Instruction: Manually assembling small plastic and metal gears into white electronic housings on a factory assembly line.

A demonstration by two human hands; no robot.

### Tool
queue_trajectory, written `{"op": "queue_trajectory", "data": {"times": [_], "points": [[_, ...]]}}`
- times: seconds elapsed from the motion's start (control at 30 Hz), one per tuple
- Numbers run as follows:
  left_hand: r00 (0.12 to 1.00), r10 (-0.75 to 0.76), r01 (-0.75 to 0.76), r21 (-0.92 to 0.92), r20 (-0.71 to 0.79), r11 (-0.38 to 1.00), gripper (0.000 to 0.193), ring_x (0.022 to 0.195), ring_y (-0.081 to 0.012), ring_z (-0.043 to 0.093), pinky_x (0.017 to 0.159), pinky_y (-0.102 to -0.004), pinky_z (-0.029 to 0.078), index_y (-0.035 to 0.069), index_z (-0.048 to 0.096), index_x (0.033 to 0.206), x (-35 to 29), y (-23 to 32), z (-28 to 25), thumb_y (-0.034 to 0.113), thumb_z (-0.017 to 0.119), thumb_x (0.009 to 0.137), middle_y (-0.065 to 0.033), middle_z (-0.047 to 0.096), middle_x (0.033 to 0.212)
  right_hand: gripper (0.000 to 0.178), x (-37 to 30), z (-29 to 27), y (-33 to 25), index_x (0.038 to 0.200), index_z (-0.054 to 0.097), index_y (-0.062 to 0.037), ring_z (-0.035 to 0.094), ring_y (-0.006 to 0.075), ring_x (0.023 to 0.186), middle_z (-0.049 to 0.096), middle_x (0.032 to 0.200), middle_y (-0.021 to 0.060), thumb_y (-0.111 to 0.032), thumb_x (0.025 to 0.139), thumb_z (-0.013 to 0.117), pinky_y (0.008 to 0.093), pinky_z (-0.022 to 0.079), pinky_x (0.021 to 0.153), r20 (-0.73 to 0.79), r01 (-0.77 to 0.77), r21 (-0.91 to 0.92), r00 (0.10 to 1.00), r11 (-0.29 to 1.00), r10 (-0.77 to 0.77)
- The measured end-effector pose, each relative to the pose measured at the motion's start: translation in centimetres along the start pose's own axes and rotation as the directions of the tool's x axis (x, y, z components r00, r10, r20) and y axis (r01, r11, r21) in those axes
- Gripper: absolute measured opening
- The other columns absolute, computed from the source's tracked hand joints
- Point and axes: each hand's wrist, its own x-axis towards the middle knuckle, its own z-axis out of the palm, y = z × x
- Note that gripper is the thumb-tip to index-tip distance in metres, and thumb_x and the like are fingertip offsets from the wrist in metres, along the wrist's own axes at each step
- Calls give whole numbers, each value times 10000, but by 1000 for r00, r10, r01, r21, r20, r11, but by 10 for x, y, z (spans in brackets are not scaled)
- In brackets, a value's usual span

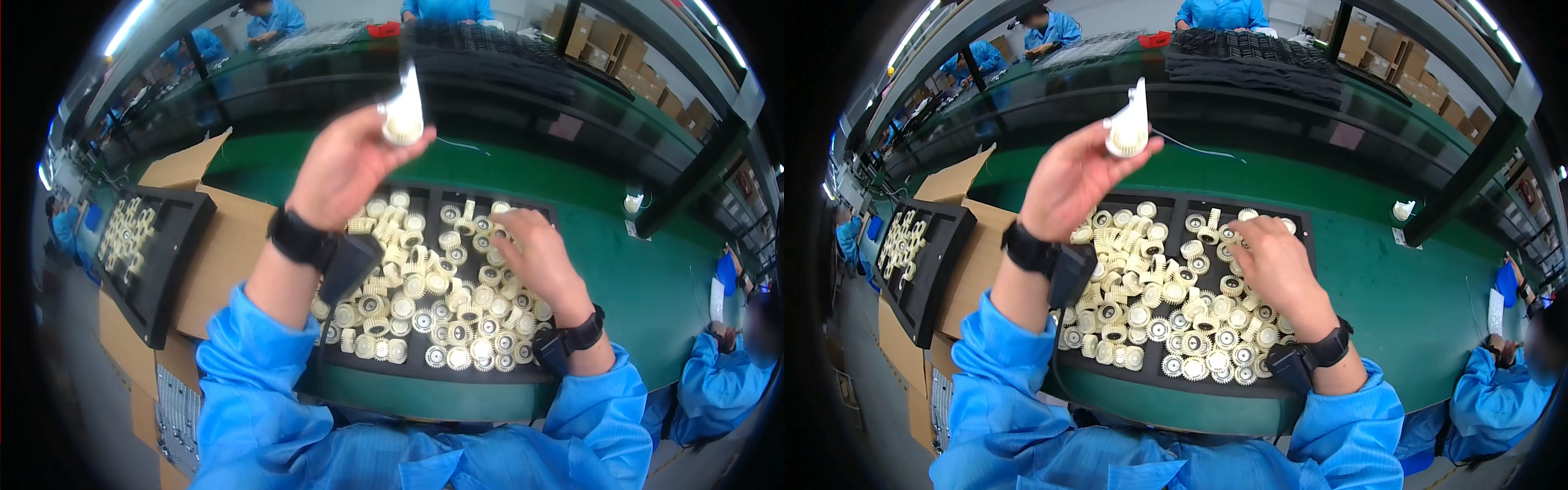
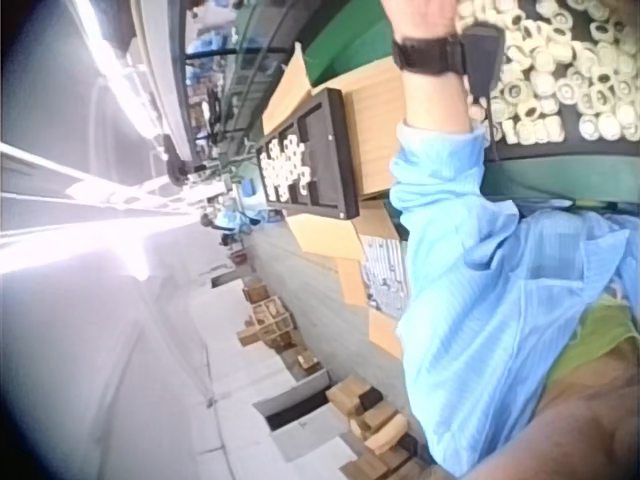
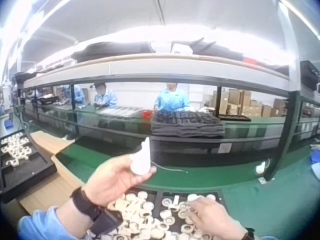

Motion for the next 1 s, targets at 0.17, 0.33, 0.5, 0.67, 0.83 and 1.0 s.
{"op": "queue_trajectory", "data": {"times": [0.17, 0.33, 0.5, 0.67, 0.83, 1.0], "points": [[984, 170, -150, 283, -45, 947, 351, 1059, -350, 600, 934, -411, 512, -118, 480, 1197, 71, 7, -3, 146, 456, 967, -213, 577, 1167, 170, -7, 0, -13, 905, 667, -38, 586, 335, 888, 605, 862, 157, -91, 744, 675, 438, 489, 788, 192, -48, -222, 977, 974, 92], [841, -48, 212, 246, -539, 946, 241, 896, -212, 663, 789, -346, 532, 40, 645, 1019, 134, -78, -87, 220, 655, 860, -124, 673, 938, 207, -13, -1, -17, 903, 673, -59, 584, 316, 902, 615, 882, 130, -71, 696, 685, 423, 492, 783, 301, 30, -241, 953, 970, 45], [759, 50, 557, 687, -649, 466, 217, 720, -303, 698, 532, -379, 543, -85, 666, 924, 147, -133, -130, 92, 611, 811, -218, 684, 910, 211, -15, -2, -17, 888, 671, -49, 571, 298, 880, 612, 879, 105, -32, 678, 680, 403, 481, 774, 294, 31, -217, 955, 976, 35], [897, 139, 426, 905, -421, -11, 377, 1019, -333, 645, 841, -380, 512, -72, 652, 1056, 119, -74, -71, 167, 636, 765, -250, 657, 1063, 157, -12, 7, -15, 865, 666, -45, 574, 301, 839, 608, 824, 113, -29, 711, 639, 405, 477, 747, 257, 89, -205, 966, 975, -34], [998, -51, -28, 982, 39, 184, 322, 847, -208, 668, 755, -316, 527, -27, 650, 1057, 48, -44, 12, 199, 649, 828, -143, 695, 943, 83, -6, 3, -8, 863, 644, -16, 612, 259, 760, 634, 800, 97, -30, 792, 603, 380, 490, 666, 41, 39, -39, 998, 998, -38], [917, -134, -335, 906, 377, 258, 397, 932, -221, 619, 793, -337, 511, 10, 577, 1152, -31, -56, 49, 158, 706, 807, -128, 619, 1012, 126, 0, -5, -22, 982, 628, -13, 614, 74, 733, 637, 858, 10, -108, 899, 624, 228, 506, 634, 254, -361, 808, 926, 466, 278]]}}
